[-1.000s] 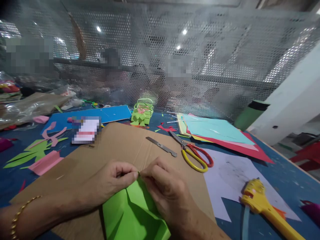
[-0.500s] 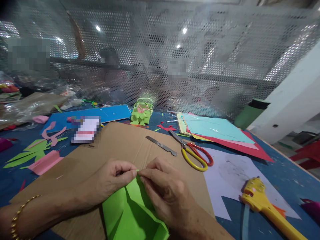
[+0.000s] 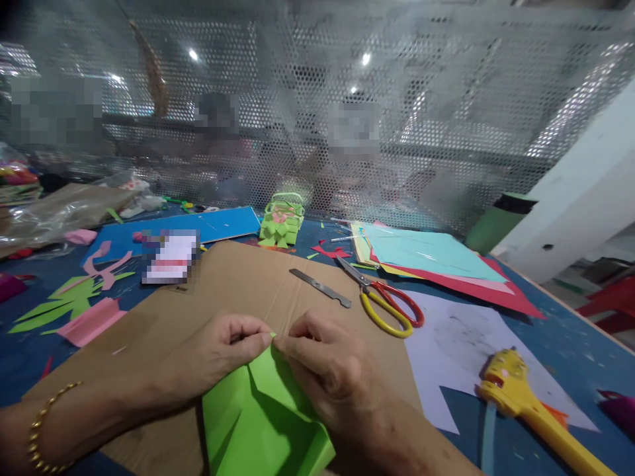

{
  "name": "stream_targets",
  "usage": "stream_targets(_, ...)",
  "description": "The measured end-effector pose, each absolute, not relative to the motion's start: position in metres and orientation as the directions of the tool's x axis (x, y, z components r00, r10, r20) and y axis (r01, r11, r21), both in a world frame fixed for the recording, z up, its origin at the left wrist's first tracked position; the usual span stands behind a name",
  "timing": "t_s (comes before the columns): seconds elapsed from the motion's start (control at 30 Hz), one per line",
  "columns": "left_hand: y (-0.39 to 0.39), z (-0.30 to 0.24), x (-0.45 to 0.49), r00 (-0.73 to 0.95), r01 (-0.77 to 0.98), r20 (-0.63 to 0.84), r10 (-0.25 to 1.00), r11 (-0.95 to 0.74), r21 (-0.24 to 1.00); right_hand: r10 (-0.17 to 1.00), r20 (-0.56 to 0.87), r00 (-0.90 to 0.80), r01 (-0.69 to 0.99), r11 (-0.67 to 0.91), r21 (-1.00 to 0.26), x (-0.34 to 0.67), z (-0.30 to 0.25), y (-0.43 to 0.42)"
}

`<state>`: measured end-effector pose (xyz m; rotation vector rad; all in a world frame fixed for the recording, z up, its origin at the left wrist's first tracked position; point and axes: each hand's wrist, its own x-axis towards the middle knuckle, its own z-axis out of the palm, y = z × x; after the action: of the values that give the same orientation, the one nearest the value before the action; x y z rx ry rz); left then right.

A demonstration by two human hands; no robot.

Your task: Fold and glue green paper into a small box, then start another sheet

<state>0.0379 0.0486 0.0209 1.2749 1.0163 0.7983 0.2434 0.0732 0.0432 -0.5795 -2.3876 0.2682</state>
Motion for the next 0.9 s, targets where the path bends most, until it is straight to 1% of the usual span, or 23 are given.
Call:
stream_targets(0.07, 0.0486, 0.0204, 0.0376, 0.378, 0.035, -0.165, 0.911, 0.165, 0.986, 0.426, 0.569, -0.703, 0.327, 0.905, -0.273, 0.2444, 0.0432, 0.0748)
stream_targets(0.13, 0.0492, 0.0197, 0.0375, 0.377, 0.019, -0.166, 0.911, 0.172, 0.985, 0.397, 0.571, -0.719, 0.305, 0.918, -0.254, 0.2451, 0.0426, 0.0758)
stream_targets(0.2, 0.0500, 0.0193, 0.0374, 0.365, 0.018, -0.172, 0.915, 0.178, 0.984, 0.387, 0.567, -0.727, 0.280, 0.921, -0.270, 0.2452, 0.0416, 0.0760)
stream_targets(0.27, 0.0506, 0.0193, 0.0369, 0.362, 0.032, -0.179, 0.915, 0.179, 0.983, 0.398, 0.564, -0.724, 0.256, 0.913, -0.316, 0.2450, 0.0406, 0.0757)
stream_targets(0.33, 0.0507, 0.0197, 0.0362, 0.367, 0.065, -0.169, 0.915, 0.157, 0.986, 0.450, 0.551, -0.703, 0.228, 0.876, -0.425, 0.2449, 0.0402, 0.0753)
stream_targets(0.4, 0.0504, 0.0204, 0.0354, 0.372, 0.104, -0.148, 0.916, 0.117, 0.988, 0.583, 0.504, -0.637, 0.262, 0.779, -0.570, 0.2448, 0.0407, 0.0755)
stream_targets(0.47, 0.0502, 0.0215, 0.0347, 0.366, 0.153, -0.120, 0.923, 0.068, 0.986, 0.724, 0.413, -0.553, 0.338, 0.648, -0.683, 0.2446, 0.0422, 0.0760)
stream_targets(0.53, 0.0501, 0.0227, 0.0344, 0.367, 0.201, -0.088, 0.926, 0.013, 0.979, 0.798, 0.314, -0.513, 0.400, 0.547, -0.735, 0.2440, 0.0438, 0.0762)
stream_targets(0.67, 0.0491, 0.0240, 0.0354, 0.381, 0.275, -0.024, 0.924, -0.088, 0.958, 0.819, 0.184, -0.543, 0.402, 0.446, -0.800, 0.2409, 0.0439, 0.0744)
stream_targets(0.77, 0.0480, 0.0239, 0.0364, 0.374, 0.302, 0.001, 0.927, -0.123, 0.945, 0.822, 0.146, -0.550, 0.380, 0.402, -0.833, 0.2389, 0.0414, 0.0734)
stream_targets(0.9, 0.0478, 0.0243, 0.0368, 0.375, 0.325, -0.001, 0.927, -0.131, 0.937, 0.811, 0.125, -0.571, 0.383, 0.399, -0.833, 0.2392, 0.0404, 0.0748)
